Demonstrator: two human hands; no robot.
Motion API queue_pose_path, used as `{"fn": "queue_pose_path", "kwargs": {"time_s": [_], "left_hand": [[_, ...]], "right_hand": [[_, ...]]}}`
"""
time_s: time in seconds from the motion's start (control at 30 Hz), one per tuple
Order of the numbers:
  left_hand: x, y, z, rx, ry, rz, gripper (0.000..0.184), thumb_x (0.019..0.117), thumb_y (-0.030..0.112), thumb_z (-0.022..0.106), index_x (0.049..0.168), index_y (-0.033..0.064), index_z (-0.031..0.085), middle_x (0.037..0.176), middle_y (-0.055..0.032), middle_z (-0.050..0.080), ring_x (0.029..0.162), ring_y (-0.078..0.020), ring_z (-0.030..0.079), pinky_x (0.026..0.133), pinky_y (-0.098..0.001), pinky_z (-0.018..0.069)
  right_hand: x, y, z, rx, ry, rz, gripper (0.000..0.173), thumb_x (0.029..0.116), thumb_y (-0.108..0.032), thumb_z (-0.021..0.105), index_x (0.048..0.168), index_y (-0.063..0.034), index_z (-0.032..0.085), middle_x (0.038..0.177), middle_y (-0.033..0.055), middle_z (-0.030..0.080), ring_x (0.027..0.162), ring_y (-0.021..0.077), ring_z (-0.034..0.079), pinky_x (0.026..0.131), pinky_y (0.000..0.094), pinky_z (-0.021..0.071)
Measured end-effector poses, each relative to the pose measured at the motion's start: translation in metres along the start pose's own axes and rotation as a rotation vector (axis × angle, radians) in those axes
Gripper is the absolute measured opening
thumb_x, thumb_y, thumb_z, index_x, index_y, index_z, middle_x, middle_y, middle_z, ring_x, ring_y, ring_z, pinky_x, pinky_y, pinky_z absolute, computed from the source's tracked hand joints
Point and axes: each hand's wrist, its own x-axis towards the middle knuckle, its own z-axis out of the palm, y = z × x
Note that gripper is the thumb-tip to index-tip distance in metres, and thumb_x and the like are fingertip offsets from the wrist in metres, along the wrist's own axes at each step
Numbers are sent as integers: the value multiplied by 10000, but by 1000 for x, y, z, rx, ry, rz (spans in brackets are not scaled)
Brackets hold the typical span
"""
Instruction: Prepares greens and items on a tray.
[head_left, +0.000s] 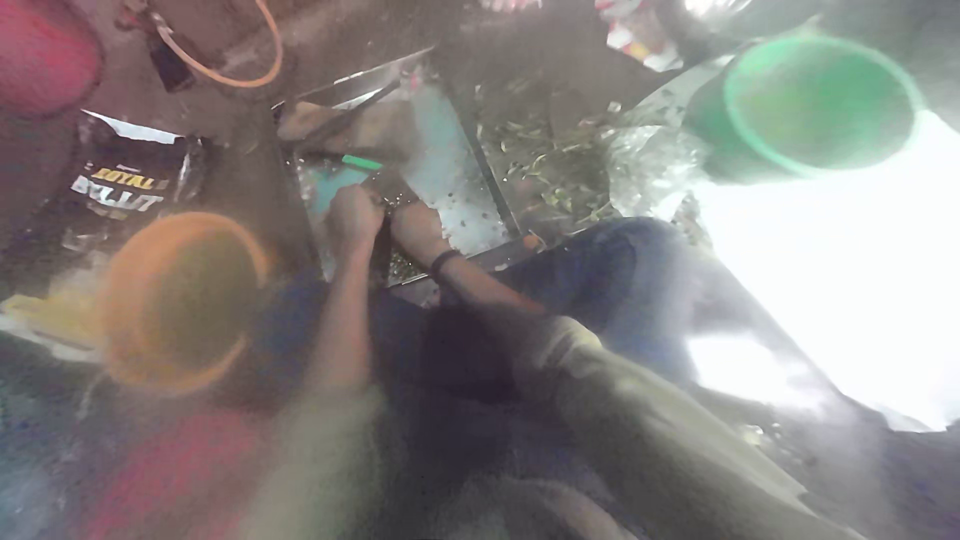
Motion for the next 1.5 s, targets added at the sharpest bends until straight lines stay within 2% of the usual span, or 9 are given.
{"fn": "queue_pose_path", "kwargs": {"time_s": [0.17,0.33,0.5,0.7,0.93,1.03,1.2,1.3,1.5], "left_hand": [[0,4,0,28,21,-33,162,916,160,690,1037,139,796,1096,-170,753,1063,-391,712,875,-654,559],[4,7,5,64,11,-56,180,926,177,688,1051,89,782,1127,-215,732,1104,-422,691,923,-664,542],[1,10,-2,73,-1,-64,196,952,200,654,1062,99,779,1124,-200,737,1095,-422,695,909,-653,554],[3,9,-3,61,-20,-116,203,958,199,654,1075,79,768,1153,-210,725,1120,-419,687,936,-650,545],[5,8,0,60,-10,-61,191,945,173,675,1085,97,781,1183,-201,724,1155,-413,674,964,-638,534],[3,7,0,81,6,-75,191,945,235,671,1041,115,785,1153,-183,738,1117,-400,694,931,-644,548],[0,9,-2,50,-4,-96,185,940,242,693,1043,119,786,1194,-172,727,1148,-386,682,961,-637,539],[3,5,0,14,23,-54,179,930,233,707,1012,95,785,1143,-190,738,1108,-398,695,942,-643,542],[2,-4,6,-9,38,111,176,954,184,667,1075,209,792,1090,-96,772,1048,-334,730,902,-635,568]], "right_hand": [[-1,-1,-10,-5,-28,30,273,979,-298,614,1009,-51,728,1100,208,721,1036,412,703,756,642,559],[4,3,-7,-2,-13,-44,316,1041,-258,510,1068,-14,710,1142,216,712,1072,417,694,784,638,559],[15,-3,-6,39,37,-76,343,1051,-313,493,1109,-60,718,1139,194,727,1062,398,706,782,639,564],[15,-8,-10,-14,2,-62,315,1023,-304,544,1040,-43,719,1123,202,718,1055,395,703,772,625,565],[14,-10,-12,-15,-35,-37,308,1025,-297,559,1091,-33,706,1150,217,712,1075,421,696,779,645,562],[4,-4,-9,-16,-64,-36,338,1033,-309,536,1192,-60,702,1207,220,700,1118,423,682,817,641,563],[-44,33,29,45,26,-43,179,949,-215,668,965,-38,684,907,215,701,813,420,710,598,612,556],[-57,49,31,10,-4,-25,187,944,-228,672,964,-45,702,907,194,714,816,390,718,623,603,560],[-67,49,7,133,37,24,212,891,-250,720,924,-42,694,853,191,707,757,383,709,590,608,556]]}}
